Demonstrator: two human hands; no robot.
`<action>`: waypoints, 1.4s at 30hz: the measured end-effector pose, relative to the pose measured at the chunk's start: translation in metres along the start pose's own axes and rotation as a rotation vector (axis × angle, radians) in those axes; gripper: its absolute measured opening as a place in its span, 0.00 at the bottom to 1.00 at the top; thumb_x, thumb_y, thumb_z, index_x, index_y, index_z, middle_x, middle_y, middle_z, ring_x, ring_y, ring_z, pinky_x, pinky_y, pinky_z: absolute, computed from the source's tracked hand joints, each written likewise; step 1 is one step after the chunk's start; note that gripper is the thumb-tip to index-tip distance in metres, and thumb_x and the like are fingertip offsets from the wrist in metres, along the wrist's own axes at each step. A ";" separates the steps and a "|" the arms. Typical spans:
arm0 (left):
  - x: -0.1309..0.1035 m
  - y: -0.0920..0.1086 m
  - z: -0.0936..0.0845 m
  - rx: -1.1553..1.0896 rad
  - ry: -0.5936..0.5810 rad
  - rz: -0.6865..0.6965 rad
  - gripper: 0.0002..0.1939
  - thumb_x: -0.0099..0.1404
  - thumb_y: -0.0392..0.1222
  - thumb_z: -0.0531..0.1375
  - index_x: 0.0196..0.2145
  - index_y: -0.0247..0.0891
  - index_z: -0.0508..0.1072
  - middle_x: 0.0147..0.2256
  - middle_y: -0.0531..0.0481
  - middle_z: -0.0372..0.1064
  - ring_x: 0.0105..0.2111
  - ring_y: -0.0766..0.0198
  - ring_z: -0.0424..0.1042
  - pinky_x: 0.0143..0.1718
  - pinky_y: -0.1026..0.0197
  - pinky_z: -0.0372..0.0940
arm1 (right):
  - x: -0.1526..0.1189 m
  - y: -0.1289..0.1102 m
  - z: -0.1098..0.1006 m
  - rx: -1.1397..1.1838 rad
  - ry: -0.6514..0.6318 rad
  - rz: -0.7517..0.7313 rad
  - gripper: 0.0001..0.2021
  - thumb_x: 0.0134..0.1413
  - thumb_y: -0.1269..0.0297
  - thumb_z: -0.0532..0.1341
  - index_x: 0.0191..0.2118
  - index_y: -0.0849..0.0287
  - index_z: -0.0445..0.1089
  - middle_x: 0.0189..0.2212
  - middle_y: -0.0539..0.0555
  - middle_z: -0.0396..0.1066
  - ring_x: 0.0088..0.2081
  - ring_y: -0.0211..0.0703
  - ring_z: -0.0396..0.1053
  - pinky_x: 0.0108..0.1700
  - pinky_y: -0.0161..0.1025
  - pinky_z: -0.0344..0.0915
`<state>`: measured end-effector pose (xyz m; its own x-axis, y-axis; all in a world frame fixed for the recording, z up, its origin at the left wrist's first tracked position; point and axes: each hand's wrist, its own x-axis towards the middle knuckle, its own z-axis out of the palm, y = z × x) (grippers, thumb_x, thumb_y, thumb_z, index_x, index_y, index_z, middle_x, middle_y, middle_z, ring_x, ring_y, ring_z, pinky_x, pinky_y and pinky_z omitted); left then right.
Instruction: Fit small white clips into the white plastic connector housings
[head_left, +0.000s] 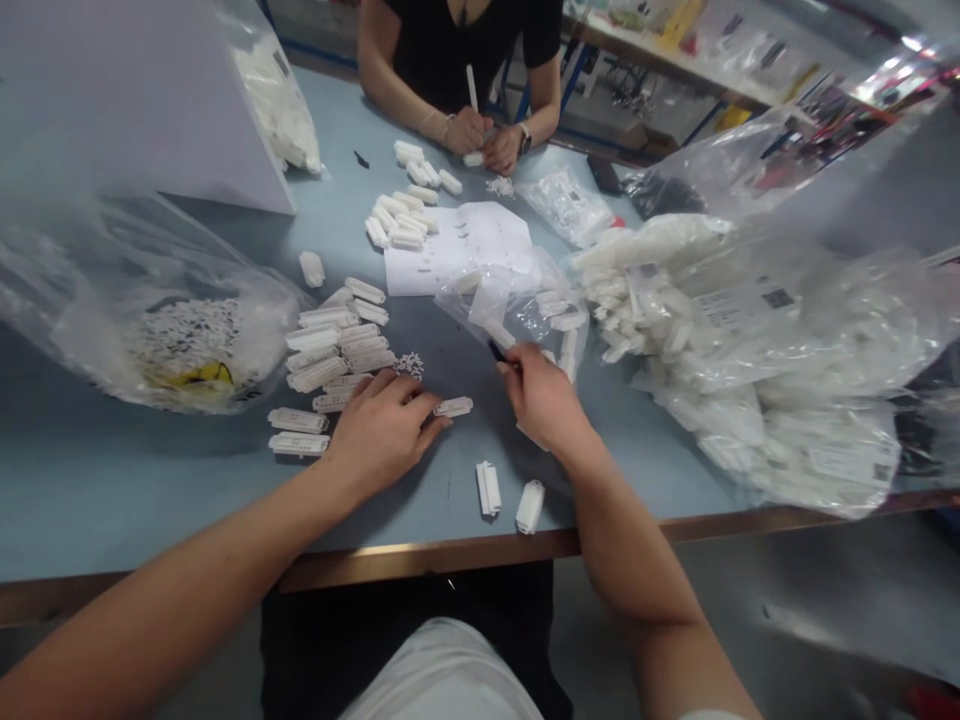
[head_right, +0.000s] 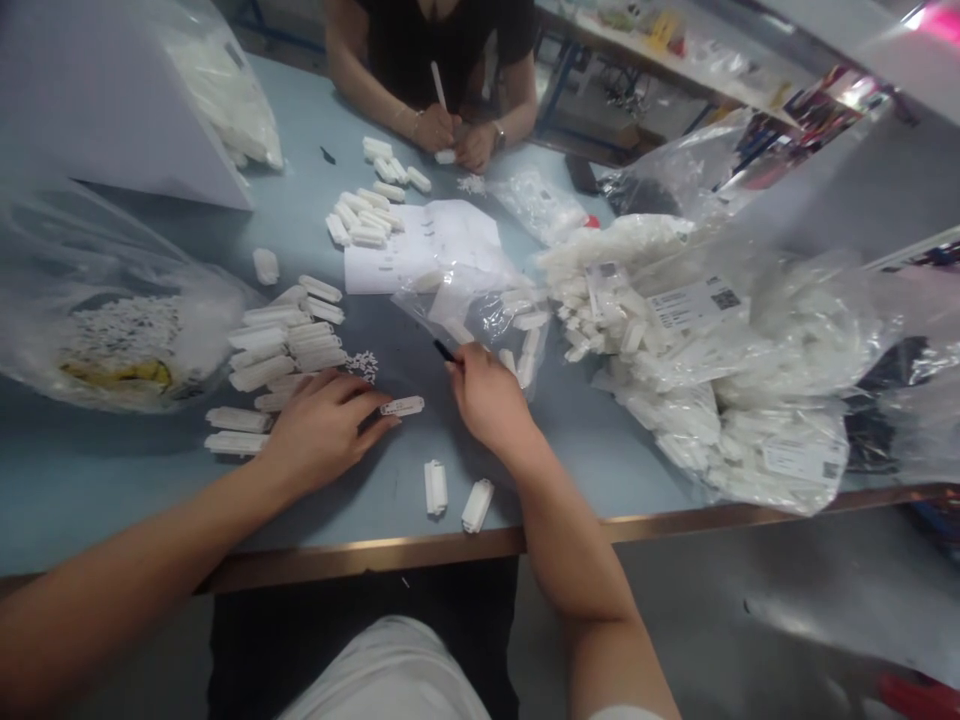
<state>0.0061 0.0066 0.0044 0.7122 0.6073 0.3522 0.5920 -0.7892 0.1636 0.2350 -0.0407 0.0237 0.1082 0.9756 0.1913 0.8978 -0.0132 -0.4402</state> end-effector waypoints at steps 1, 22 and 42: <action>0.000 0.000 0.000 0.006 -0.016 -0.003 0.10 0.67 0.49 0.63 0.38 0.40 0.80 0.38 0.43 0.75 0.43 0.47 0.72 0.44 0.46 0.68 | -0.001 0.000 -0.002 0.115 0.022 0.044 0.07 0.66 0.63 0.54 0.45 0.58 0.66 0.34 0.57 0.75 0.34 0.48 0.72 0.36 0.42 0.65; -0.001 0.003 -0.002 0.074 0.030 0.264 0.19 0.70 0.31 0.55 0.54 0.45 0.73 0.42 0.48 0.79 0.41 0.54 0.71 0.38 0.52 0.62 | -0.005 -0.010 0.001 0.884 0.105 0.221 0.15 0.59 0.46 0.63 0.40 0.54 0.71 0.30 0.49 0.72 0.28 0.37 0.70 0.27 0.36 0.68; -0.003 0.001 0.004 0.082 0.027 0.112 0.16 0.71 0.49 0.58 0.51 0.37 0.73 0.41 0.43 0.78 0.42 0.50 0.73 0.41 0.49 0.62 | -0.010 -0.010 0.005 0.565 -0.092 0.153 0.10 0.61 0.54 0.63 0.39 0.54 0.71 0.30 0.52 0.79 0.32 0.45 0.78 0.36 0.43 0.72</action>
<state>0.0060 0.0040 -0.0004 0.7656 0.5124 0.3889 0.5393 -0.8408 0.0461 0.2229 -0.0489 0.0215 0.1585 0.9871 0.0229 0.5060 -0.0613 -0.8604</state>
